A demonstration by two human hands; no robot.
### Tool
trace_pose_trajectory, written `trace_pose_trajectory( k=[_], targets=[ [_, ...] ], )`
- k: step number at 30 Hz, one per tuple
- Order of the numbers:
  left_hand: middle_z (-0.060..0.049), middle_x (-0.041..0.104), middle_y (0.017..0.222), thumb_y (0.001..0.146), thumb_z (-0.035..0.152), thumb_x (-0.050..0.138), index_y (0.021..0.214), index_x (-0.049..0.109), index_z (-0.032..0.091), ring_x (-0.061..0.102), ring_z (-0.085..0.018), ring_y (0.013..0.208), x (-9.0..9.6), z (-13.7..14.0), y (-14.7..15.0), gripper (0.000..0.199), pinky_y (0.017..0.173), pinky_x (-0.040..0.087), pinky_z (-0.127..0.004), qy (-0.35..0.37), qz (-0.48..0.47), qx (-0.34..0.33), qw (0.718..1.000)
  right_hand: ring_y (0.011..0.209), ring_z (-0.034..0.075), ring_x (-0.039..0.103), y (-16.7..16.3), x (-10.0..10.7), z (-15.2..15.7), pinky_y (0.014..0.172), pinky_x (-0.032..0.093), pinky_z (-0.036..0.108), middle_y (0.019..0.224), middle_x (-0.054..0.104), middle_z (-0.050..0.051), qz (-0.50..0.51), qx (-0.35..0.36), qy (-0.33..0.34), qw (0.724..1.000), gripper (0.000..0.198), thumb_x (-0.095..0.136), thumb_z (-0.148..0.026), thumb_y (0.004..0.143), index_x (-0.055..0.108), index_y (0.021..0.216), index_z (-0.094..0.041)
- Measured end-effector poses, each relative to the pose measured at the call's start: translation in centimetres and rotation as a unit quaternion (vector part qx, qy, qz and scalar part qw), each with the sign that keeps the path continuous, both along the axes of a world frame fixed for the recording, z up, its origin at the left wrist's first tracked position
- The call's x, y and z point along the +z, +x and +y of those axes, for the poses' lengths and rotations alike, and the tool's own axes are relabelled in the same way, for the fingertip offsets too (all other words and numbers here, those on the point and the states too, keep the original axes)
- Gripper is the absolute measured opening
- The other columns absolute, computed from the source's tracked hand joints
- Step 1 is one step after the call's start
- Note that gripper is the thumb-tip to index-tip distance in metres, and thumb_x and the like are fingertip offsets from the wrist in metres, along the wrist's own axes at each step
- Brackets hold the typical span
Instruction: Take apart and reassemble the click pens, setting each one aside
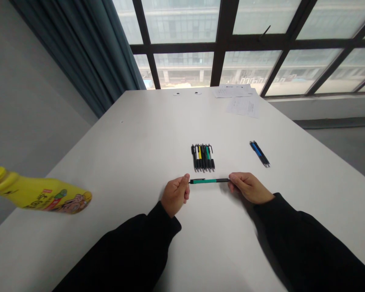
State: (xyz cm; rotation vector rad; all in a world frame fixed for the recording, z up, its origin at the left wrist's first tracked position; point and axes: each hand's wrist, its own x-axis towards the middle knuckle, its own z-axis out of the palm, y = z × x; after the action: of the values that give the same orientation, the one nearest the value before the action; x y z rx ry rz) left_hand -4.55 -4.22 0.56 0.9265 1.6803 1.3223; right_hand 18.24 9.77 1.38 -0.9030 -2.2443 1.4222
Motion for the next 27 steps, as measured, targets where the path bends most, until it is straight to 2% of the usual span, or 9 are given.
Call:
trace_pose_trajectory(
  k=[4, 9, 20, 27],
  targets=[
    [0.003, 0.045, 0.037, 0.088, 0.068, 0.048, 0.046, 0.046, 0.020, 0.037, -0.008, 0.032, -0.04, -0.03, 0.04, 0.064, 0.040, 0.030, -0.023, 0.002, -0.003, 0.002, 1.000, 0.050, 0.012, 0.038, 0.00, 0.02, -0.21, 0.054, 0.030, 0.029, 0.052, 0.044, -0.001, -0.007, -0.005, -0.004, 1.000, 0.062, 0.040, -0.064, 0.096, 0.061, 0.061, -0.017],
    [0.002, 0.045, 0.036, 0.089, 0.069, 0.046, 0.042, 0.046, 0.021, 0.038, -0.009, 0.031, -0.24, -0.11, 0.01, 0.067, 0.039, 0.029, -0.025, -0.005, -0.005, 0.007, 1.000, 0.050, 0.014, 0.044, -0.13, -0.13, -0.45, 0.055, 0.034, 0.030, 0.051, 0.051, 0.001, -0.014, -0.021, -0.006, 1.000, 0.068, 0.038, -0.068, 0.095, 0.058, 0.054, -0.018],
    [0.002, 0.041, 0.032, 0.089, 0.073, 0.042, 0.038, 0.044, 0.020, 0.036, -0.008, 0.030, -0.58, 0.00, 0.00, 0.073, 0.039, 0.029, -0.025, -0.007, 0.003, -0.001, 1.000, 0.047, 0.014, 0.047, 0.21, -0.90, -0.28, 0.055, 0.036, 0.029, 0.046, 0.051, 0.002, -0.020, -0.032, 0.017, 0.999, 0.074, 0.031, -0.071, 0.096, 0.053, 0.048, -0.019],
    [0.002, 0.045, 0.039, 0.088, 0.072, 0.044, 0.048, 0.049, 0.019, 0.039, -0.008, 0.035, -0.41, 0.06, -0.10, 0.067, 0.042, 0.032, -0.024, -0.009, 0.004, -0.023, 1.000, 0.050, 0.013, 0.044, -0.18, -0.47, -0.39, 0.059, 0.036, 0.030, 0.049, 0.048, 0.000, -0.020, -0.048, 0.003, 0.999, 0.068, 0.031, -0.066, 0.099, 0.047, 0.050, -0.020]
  ],
)
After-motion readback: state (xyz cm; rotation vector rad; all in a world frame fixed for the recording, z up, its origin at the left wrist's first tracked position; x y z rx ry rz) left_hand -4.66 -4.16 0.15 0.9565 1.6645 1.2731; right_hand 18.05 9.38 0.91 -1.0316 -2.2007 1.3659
